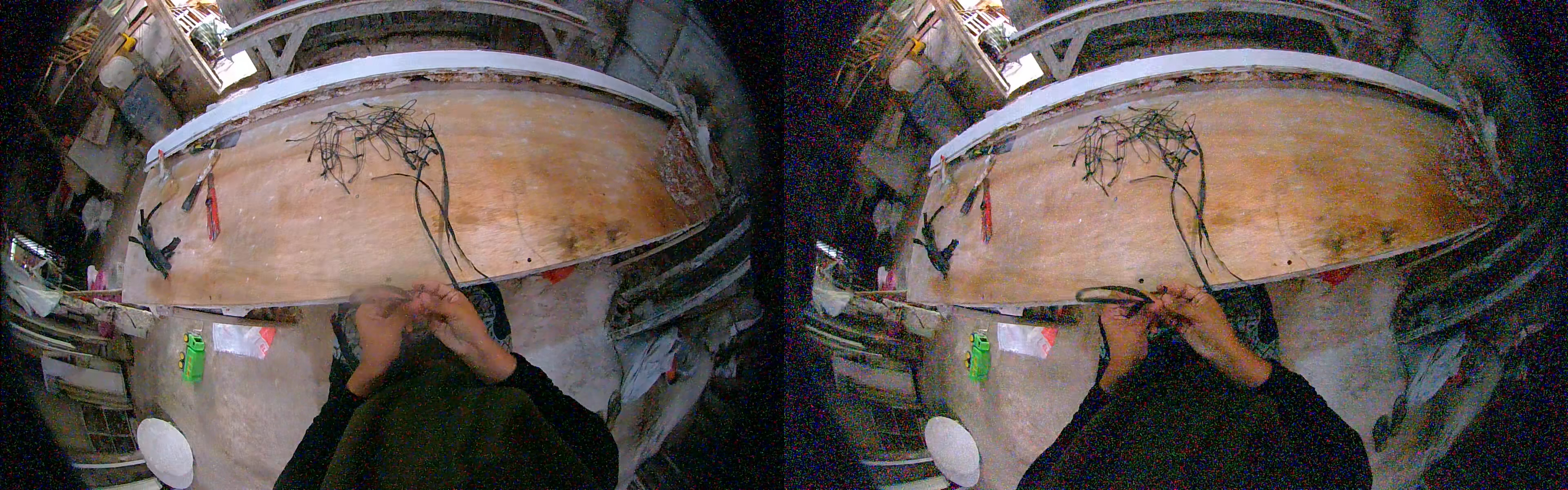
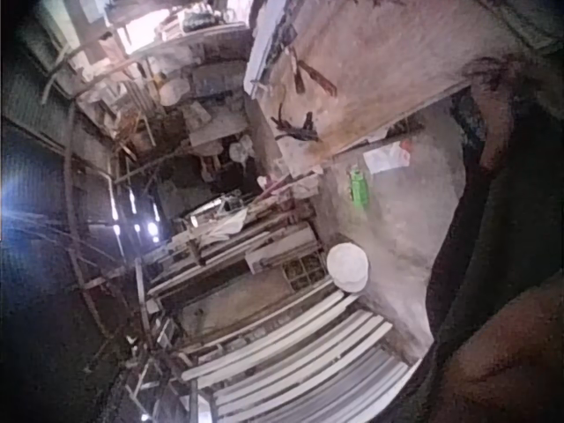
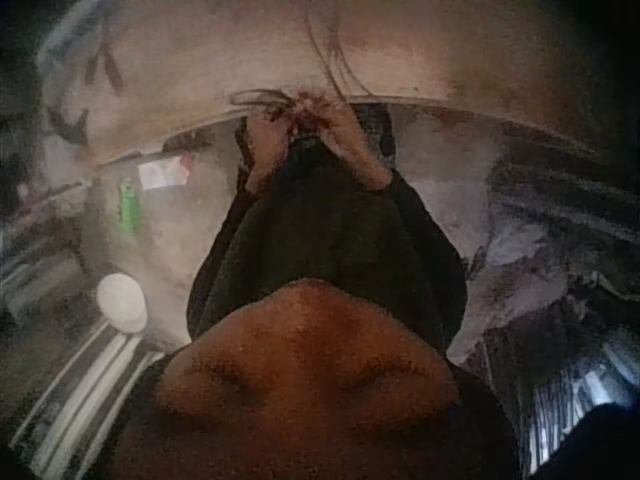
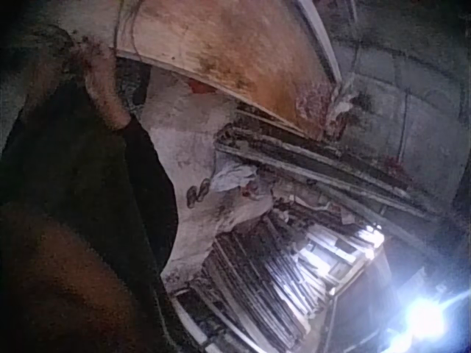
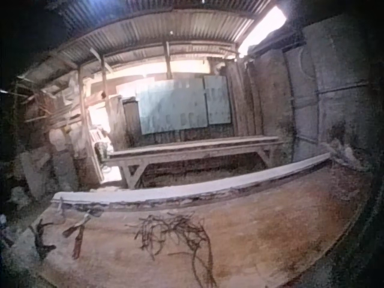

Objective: The person separates a tangled bundle of black wires on a wooden workbench. They pull individual wires apart by hand, untangling them and laying them out on the table surface.

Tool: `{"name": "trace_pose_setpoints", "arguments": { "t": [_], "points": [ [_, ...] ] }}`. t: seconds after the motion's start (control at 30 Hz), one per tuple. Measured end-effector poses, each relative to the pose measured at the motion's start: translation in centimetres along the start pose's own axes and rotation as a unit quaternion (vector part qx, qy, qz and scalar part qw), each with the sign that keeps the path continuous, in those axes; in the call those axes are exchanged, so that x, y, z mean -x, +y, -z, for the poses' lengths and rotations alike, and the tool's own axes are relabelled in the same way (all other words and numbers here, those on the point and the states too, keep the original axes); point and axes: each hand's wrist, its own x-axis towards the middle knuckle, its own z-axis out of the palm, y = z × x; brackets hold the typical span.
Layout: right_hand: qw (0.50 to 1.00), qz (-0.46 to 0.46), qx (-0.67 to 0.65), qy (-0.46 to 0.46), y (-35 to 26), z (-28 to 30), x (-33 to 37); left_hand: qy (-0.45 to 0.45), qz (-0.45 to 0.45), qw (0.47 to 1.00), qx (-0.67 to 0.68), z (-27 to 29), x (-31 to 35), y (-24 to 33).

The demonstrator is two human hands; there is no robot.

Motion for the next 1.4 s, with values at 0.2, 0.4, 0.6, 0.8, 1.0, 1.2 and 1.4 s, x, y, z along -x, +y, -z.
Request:
{"name": "trace_pose_setpoints", "arguments": {
  "t": [0.2, 0.4, 0.6, 0.8, 1.0, 1.2, 1.4],
  "points": [
    [0.996, -0.069, -0.044, -0.036, 0.0, 0.6, -0.3, -0.004, -0.056, 0.996, 0.064, -0.1, 0.0, -0.4],
    [0.999, -0.004, -0.001, -0.043, -0.8, 0.2, -0.1, -0.098, -0.251, 0.963, 0.013, 0.2, -0.8, -1.3],
    [0.861, 0.304, 0.401, 0.075, 0.1, 0.3, 0.1, 0.003, 0.071, 0.997, 0.007, -0.1, 0.1, 0.4],
    [0.551, 0.574, 0.603, -0.051, -0.9, -0.2, 0.2, -0.077, 0.078, 0.987, 0.115, 0.0, -0.3, 1.8],
    [0.599, 0.477, 0.596, -0.242, -2.7, -0.4, -1.0, -0.126, 0.104, 0.982, 0.096, 1.5, -1.3, 1.2],
    [0.584, 0.516, 0.611, -0.141, -2.7, -0.9, -0.3, -0.159, 0.105, 0.975, 0.116, 1.3, -1.8, 2.3],
    [0.581, 0.491, 0.640, -0.113, -8.2, -5.5, -1.3, -0.210, -0.080, 0.971, -0.076, 0.4, -5.8, 7.7]
  ]
}}
